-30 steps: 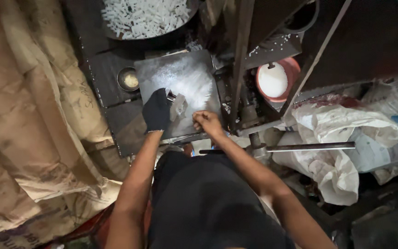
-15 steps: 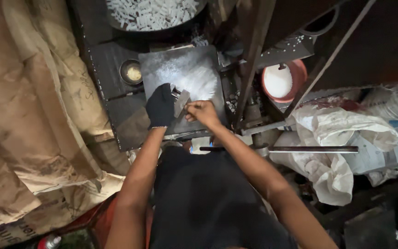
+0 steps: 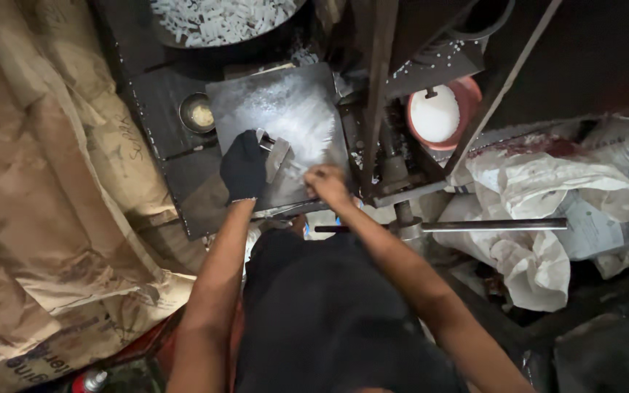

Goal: The person operates a manual press machine by placing a metal block into the press, pulling a lever to activate the press, and then removing the block. This cycle is repeated multiple times throughout the clip.

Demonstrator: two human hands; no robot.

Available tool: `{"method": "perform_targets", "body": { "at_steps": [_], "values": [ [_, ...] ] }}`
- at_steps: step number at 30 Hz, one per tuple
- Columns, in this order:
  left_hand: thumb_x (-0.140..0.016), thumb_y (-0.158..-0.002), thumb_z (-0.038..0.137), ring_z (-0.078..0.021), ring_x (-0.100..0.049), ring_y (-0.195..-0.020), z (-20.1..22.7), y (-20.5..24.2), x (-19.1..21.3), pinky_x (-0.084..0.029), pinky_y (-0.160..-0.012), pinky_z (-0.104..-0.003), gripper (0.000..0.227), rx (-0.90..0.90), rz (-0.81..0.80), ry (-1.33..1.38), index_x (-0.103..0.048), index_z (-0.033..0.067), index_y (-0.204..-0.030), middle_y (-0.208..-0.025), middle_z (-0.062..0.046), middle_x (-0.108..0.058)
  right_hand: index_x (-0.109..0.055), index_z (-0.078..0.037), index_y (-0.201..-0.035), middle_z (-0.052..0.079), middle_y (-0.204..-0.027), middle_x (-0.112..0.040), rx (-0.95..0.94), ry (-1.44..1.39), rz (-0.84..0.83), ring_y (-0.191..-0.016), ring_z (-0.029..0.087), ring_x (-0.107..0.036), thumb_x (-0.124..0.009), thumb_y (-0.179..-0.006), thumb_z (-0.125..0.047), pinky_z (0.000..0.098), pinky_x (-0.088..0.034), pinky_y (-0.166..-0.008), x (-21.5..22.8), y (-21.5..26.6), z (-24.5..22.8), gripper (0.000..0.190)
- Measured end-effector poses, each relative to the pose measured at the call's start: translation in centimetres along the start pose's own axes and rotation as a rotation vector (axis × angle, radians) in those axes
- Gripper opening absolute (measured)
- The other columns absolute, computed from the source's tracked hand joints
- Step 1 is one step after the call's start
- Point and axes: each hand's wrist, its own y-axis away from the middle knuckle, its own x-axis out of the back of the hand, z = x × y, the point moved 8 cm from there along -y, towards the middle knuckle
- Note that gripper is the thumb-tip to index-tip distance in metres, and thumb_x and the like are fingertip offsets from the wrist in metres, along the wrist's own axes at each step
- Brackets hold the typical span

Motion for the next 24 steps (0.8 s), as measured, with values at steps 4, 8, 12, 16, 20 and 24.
{"method": "perform_targets", "body": {
  "at_steps": [4, 8, 12, 16, 20, 24],
  "values": [
    [-0.041, -0.108, 0.040, -0.0377, -0.069, -0.088, 0.8, 0.2, 0.3, -0.052, -0.075, -0.047, 0.042, -0.043, 0.009, 0.011, -0.073, 0.0139, -0.104, -0.095, -0.013, -0.074, -0.072, 0.000, -0.107, 0.009, -0.084, -0.075, -0.113, -0.325, 0.025, -0.065, 0.017, -0.072, -0.066, -0.095, -0.014, 0.0323, -0.061, -0.059, 2.1, 3.1, 0.8, 0.020],
    [-0.042, -0.106, 0.041, -0.0361, -0.072, -0.086, -0.4, 0.1, 0.3, -0.054, -0.077, -0.046, 0.041, 0.005, -0.030, 0.169, -0.071, 0.0124, -0.104, -0.092, -0.013, -0.074, -0.071, -0.002, -0.104, 0.010, -0.083, -0.069, -0.226, -0.345, 0.037, -0.064, 0.017, -0.066, -0.066, -0.097, -0.021, 0.0336, -0.055, -0.056, 2.3, 5.6, -5.1, 0.021],
    [-0.041, -0.109, 0.038, -0.0399, -0.067, -0.095, -1.1, 0.0, -0.4, -0.051, -0.081, -0.048, 0.040, -0.018, -0.009, 0.002, -0.071, 0.0123, -0.108, -0.100, -0.015, -0.072, -0.067, 0.000, -0.109, 0.007, -0.086, -0.067, 0.101, -0.481, -0.028, -0.072, 0.016, -0.065, -0.068, -0.102, -0.015, 0.0331, -0.056, -0.065, 0.4, 3.3, -18.7, 0.017],
    [-0.043, -0.108, 0.037, -0.0375, -0.068, -0.101, -3.8, 0.2, -1.6, -0.053, -0.085, -0.045, 0.037, 0.059, -0.011, 0.144, -0.071, 0.0136, -0.111, -0.106, -0.015, -0.073, -0.062, -0.003, -0.137, 0.011, -0.091, -0.072, 0.555, 0.093, 0.031, -0.078, 0.019, -0.066, -0.060, -0.102, -0.019, 0.0323, -0.056, -0.071, -1.2, 1.2, -27.1, 0.038],
    [-0.043, -0.108, 0.026, -0.0385, -0.067, -0.106, -5.5, 0.3, -2.0, -0.052, -0.088, -0.047, 0.031, -0.167, 0.002, 0.093, -0.068, 0.0109, -0.119, -0.114, -0.016, -0.071, -0.062, -0.001, -0.132, 0.023, -0.121, -0.068, 1.005, 0.804, 0.217, -0.111, 0.040, -0.064, -0.065, -0.092, -0.013, 0.0463, -0.052, -0.095, -2.3, 2.0, -25.2, 0.042],
    [-0.054, -0.101, 0.019, -0.0340, -0.069, -0.113, -9.6, 3.7, -0.5, -0.054, -0.096, -0.043, 0.034, -0.038, 0.080, 0.167, -0.064, 0.0104, -0.133, -0.123, -0.013, -0.072, -0.053, 0.004, -0.134, 0.034, -0.143, -0.050, 0.688, 1.098, 0.009, -0.128, 0.050, -0.052, -0.057, -0.096, -0.022, 0.0549, -0.042, -0.110, -3.6, 3.3, -12.9, 0.046]
  ]
}}
